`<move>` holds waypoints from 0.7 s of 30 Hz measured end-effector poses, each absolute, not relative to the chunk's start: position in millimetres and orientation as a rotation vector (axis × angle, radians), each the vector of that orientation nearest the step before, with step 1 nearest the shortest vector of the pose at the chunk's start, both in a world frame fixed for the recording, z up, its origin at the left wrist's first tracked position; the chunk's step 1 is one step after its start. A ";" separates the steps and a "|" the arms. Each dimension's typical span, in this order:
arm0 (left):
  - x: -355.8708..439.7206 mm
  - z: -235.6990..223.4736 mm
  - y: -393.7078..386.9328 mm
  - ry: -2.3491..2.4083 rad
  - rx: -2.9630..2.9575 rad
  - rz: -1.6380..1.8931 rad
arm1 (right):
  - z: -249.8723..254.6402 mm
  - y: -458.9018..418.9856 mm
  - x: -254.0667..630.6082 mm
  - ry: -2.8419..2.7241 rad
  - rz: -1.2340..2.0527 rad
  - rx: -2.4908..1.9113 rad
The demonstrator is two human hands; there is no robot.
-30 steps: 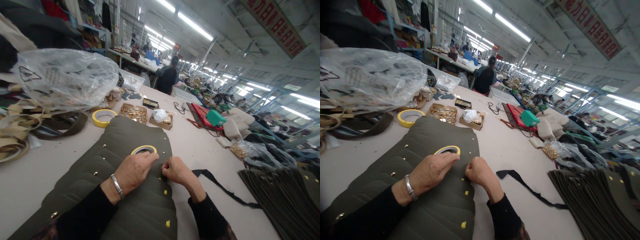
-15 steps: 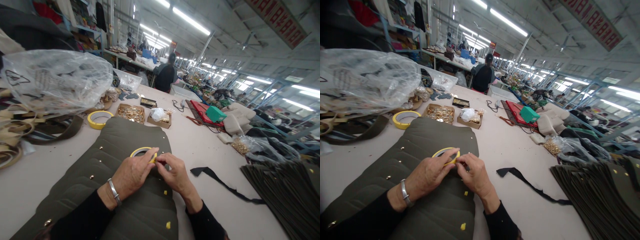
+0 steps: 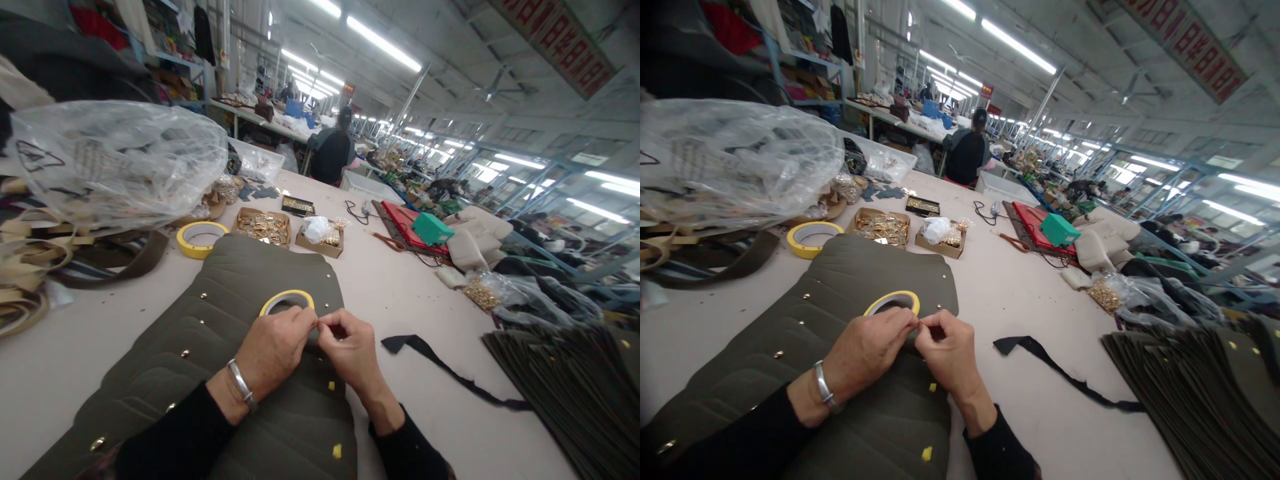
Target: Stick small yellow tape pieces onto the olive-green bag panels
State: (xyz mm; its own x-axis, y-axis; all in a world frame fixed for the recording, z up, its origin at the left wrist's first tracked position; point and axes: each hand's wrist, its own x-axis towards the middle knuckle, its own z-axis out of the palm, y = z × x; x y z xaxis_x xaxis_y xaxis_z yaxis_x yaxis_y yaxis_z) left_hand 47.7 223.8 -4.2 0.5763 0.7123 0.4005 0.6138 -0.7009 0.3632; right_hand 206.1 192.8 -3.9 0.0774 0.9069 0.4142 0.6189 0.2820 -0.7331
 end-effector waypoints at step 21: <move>60.8 -6.9 221.7 1.281 2.723 0.235 | -26.8 241.2 241.9 -1.659 0.496 -1.789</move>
